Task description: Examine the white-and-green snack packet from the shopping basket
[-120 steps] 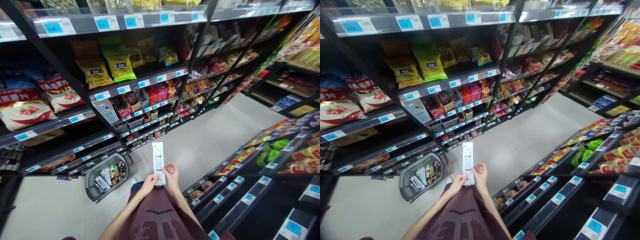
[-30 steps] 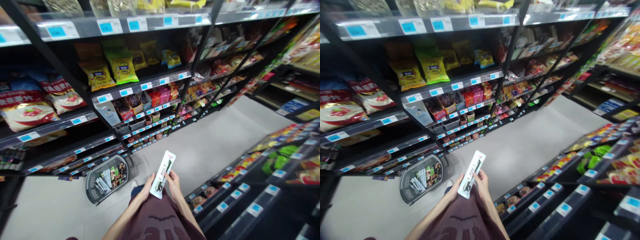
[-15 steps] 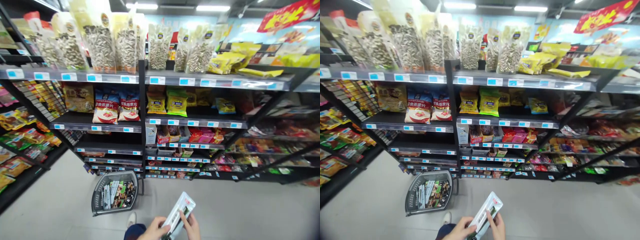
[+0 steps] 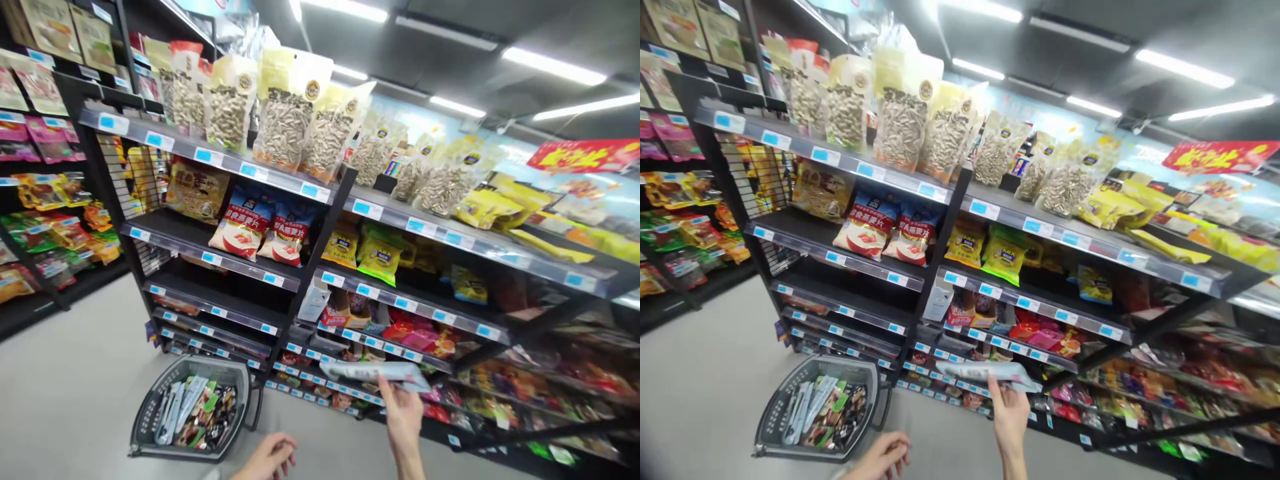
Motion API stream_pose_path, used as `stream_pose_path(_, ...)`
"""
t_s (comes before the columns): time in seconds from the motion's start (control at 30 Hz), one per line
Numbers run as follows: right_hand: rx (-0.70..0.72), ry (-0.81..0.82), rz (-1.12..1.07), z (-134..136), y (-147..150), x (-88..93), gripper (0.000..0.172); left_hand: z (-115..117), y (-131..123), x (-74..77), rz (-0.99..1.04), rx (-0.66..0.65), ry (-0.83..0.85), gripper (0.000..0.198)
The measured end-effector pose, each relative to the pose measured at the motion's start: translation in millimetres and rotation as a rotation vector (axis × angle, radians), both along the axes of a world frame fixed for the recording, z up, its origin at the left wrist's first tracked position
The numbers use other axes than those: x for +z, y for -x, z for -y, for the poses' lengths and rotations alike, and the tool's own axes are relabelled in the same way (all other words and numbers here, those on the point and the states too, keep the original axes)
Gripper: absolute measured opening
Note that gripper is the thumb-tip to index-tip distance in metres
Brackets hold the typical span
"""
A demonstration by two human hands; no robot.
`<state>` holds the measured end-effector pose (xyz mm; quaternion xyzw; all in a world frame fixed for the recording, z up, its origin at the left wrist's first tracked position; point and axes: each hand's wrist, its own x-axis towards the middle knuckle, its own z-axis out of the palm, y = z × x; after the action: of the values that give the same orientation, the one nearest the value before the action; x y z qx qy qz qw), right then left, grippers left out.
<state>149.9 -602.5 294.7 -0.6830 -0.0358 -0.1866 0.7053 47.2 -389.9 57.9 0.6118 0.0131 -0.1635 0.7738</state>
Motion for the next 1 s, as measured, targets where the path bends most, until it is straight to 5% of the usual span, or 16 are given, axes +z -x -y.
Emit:
stream_pose_path(0.13,-0.052,0.124,0.41,-27.4,-31.5,72.3,0.036,-14.2,-14.8,1.7,0.015,-0.043,-0.038,0.051)
stream_pose_path(0.27,-0.044,0.141,0.545,-66.8,-67.5,103.3,0.032,-35.2,-22.7,15.6,0.07,-0.067,-0.084,0.039)
stream_pose_path(0.43,0.076,0.143,0.515,-107.4,-114.7,97.5,0.036,-65.5,-29.3,27.2,0.092,-0.019,-0.124,0.036)
stream_pose_path(0.6,0.158,0.216,0.364,-133.0,-140.3,82.1,0.041,-87.0,-29.8,18.3,0.062,0.03,-0.105,0.041)
stream_pose_path(0.77,0.018,0.275,0.368,-132.4,-144.6,79.4,0.043,-97.7,-26.9,7.2,0.052,0.012,-0.112,0.043)
stream_pose_path(1.0,0.176,0.394,0.295,-123.1,-152.6,70.5,0.044,-105.1,-23.2,10.6,0.06,-0.057,-0.132,0.042)
